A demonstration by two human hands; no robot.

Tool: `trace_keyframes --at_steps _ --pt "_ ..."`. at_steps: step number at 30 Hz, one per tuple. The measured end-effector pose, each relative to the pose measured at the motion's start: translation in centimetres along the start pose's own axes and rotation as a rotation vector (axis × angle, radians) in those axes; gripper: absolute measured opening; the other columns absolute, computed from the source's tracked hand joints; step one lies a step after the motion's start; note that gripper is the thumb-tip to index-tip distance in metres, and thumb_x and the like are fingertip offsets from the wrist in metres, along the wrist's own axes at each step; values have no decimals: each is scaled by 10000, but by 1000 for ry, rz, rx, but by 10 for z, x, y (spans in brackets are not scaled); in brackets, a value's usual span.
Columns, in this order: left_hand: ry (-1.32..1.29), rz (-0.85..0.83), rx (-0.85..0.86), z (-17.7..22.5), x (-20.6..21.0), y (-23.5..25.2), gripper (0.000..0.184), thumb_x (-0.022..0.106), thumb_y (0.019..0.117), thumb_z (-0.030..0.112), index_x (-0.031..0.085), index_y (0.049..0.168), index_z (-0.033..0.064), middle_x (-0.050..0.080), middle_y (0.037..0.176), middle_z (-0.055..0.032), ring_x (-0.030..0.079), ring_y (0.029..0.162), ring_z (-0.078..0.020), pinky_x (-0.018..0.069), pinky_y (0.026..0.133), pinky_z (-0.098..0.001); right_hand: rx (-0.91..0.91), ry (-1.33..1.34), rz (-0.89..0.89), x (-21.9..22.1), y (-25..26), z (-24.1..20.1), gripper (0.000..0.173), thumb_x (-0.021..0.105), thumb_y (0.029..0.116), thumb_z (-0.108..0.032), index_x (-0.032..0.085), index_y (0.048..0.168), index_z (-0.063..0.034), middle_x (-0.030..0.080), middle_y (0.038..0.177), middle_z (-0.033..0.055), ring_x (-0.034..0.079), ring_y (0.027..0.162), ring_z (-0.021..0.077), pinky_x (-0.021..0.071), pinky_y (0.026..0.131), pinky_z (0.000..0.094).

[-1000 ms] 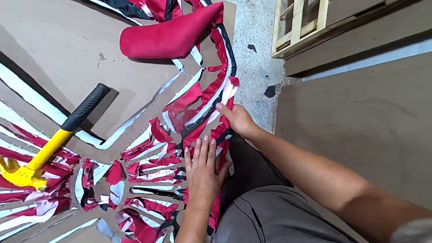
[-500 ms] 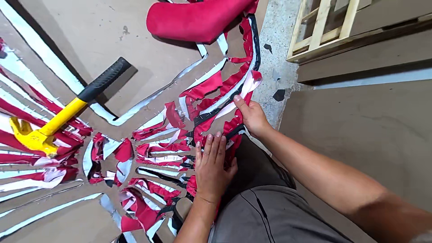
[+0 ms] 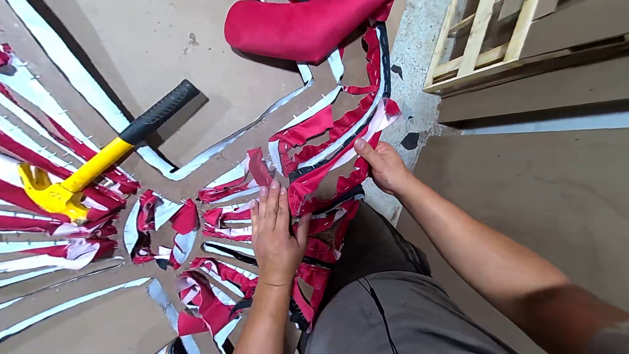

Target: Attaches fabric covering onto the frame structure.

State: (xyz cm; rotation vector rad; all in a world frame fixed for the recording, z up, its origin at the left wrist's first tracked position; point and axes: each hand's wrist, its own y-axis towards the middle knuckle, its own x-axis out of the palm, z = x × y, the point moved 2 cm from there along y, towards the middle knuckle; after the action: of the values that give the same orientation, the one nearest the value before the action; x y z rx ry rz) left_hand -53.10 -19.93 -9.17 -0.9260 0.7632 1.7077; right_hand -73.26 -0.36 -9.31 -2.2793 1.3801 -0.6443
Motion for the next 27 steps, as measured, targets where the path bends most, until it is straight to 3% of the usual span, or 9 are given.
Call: trace_keyframes --at_steps 3,7,13,17,22,27 --pt "-42 32 6 0 -1 -1 661 620 994 384 436 1567 110 413 1627 -76 351 1524 -261 268 1255 -547 1 -64 58 2 -4 -2 293 552 1068 -334 638 1068 -55 706 807 62 701 668 149 625 633 341" --pt "-73 62 46 -4 0 -4 562 646 986 376 585 1448 62 484 1578 -84 407 1493 -273 294 1239 -551 -6 -80 -26 -2 -3 -4 233 570 1061 -285 652 1041 -68 718 794 36 707 664 123 628 636 316" --pt "-133 45 46 -6 -3 1 587 696 958 402 601 1437 76 484 1577 -90 404 1494 -270 305 1240 -545 -161 -414 -41 -4 3 -27 226 610 1040 -289 691 1001 -82 735 800 -11 712 702 79 627 674 296" --pt "-157 54 19 -4 -3 3 652 725 937 414 565 1466 67 487 1574 -91 400 1497 -263 306 1246 -529 -173 -418 -49 -4 4 -27 207 598 1048 -267 680 997 -83 728 789 -13 707 691 75 623 665 281" --pt "-127 36 36 -6 -1 2 600 715 953 412 586 1462 122 467 1591 -80 382 1507 -271 304 1247 -538 -179 -341 -85 0 4 -16 213 578 1059 -247 670 1013 -60 715 788 14 695 681 98 614 653 298" --pt "-103 21 78 -6 -1 2 501 670 982 406 646 1405 141 453 1599 -93 357 1520 -285 276 1254 -551 -58 -294 26 5 -6 5 277 601 1049 -306 672 990 -45 711 752 47 681 610 129 600 577 312"
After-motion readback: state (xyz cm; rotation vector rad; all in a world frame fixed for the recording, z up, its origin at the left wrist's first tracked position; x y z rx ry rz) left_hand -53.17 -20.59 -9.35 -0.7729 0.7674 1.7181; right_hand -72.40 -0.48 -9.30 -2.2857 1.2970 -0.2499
